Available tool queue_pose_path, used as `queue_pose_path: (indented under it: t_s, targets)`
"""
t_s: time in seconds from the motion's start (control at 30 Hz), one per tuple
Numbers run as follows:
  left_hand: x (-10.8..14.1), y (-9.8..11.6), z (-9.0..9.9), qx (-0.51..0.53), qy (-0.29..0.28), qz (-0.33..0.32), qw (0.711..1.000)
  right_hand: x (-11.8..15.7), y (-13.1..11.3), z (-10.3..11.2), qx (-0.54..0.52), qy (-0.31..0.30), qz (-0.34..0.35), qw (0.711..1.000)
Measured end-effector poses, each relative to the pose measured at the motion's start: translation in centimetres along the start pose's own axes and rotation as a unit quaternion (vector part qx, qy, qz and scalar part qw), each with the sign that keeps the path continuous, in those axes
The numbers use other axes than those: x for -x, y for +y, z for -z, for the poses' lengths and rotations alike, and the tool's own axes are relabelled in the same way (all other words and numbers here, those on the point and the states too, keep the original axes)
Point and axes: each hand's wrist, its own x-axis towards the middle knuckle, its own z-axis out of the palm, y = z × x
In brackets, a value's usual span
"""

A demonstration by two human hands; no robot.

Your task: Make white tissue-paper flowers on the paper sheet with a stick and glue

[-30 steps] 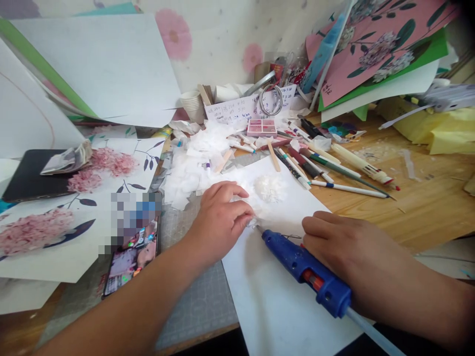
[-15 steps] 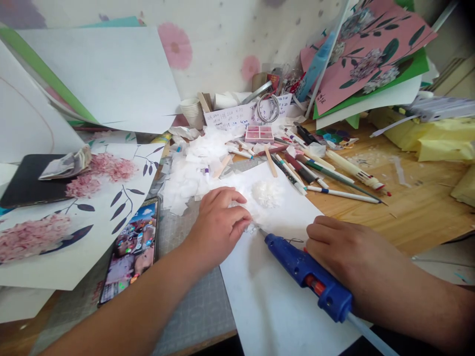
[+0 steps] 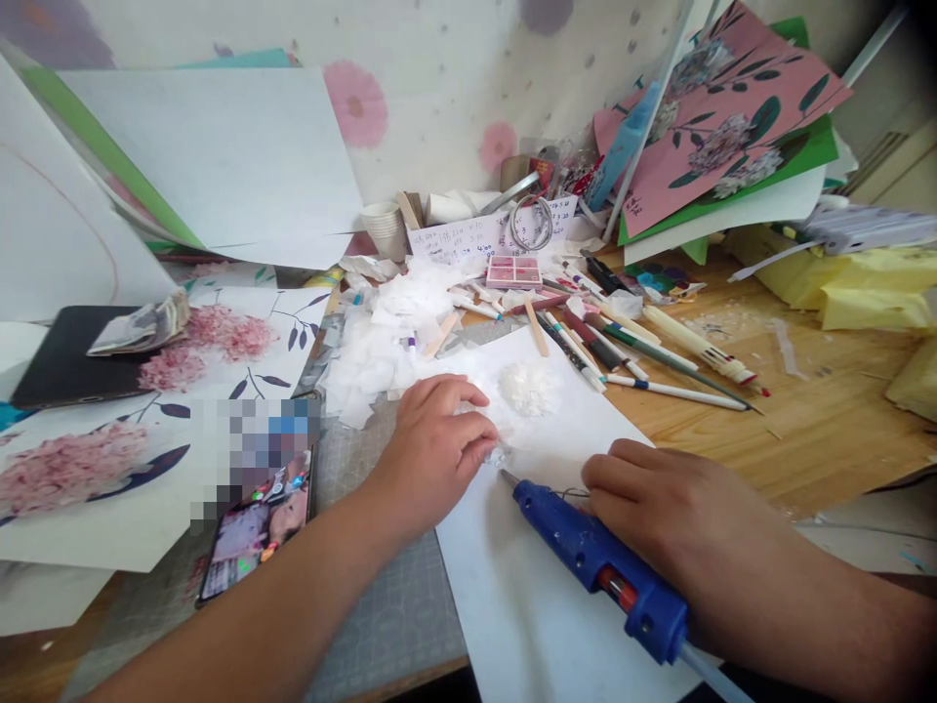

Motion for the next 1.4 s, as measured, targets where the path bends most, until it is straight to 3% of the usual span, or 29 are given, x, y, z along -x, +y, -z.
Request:
queue_pose_path:
  t_s: [0.6, 0.87, 1.4]
  targets:
    - [0.09, -0.08, 0.04, -0.006, 0.0, 0.002, 1.0, -0.09, 0.07, 0.0, 0.041, 0.021, 0.007, 0.999]
    - [0.01, -0.1, 0.04, -0.007, 0.003, -0.003, 1.0, 0.26, 0.11, 0.56, 0.011, -0.021, -0.014, 1.0]
    - [0.07, -0.08, 0.0, -0.007, -0.004, 0.001, 1.0, 0.29, -0.34, -0.22, 0.032, 0.017, -0.004, 0.999]
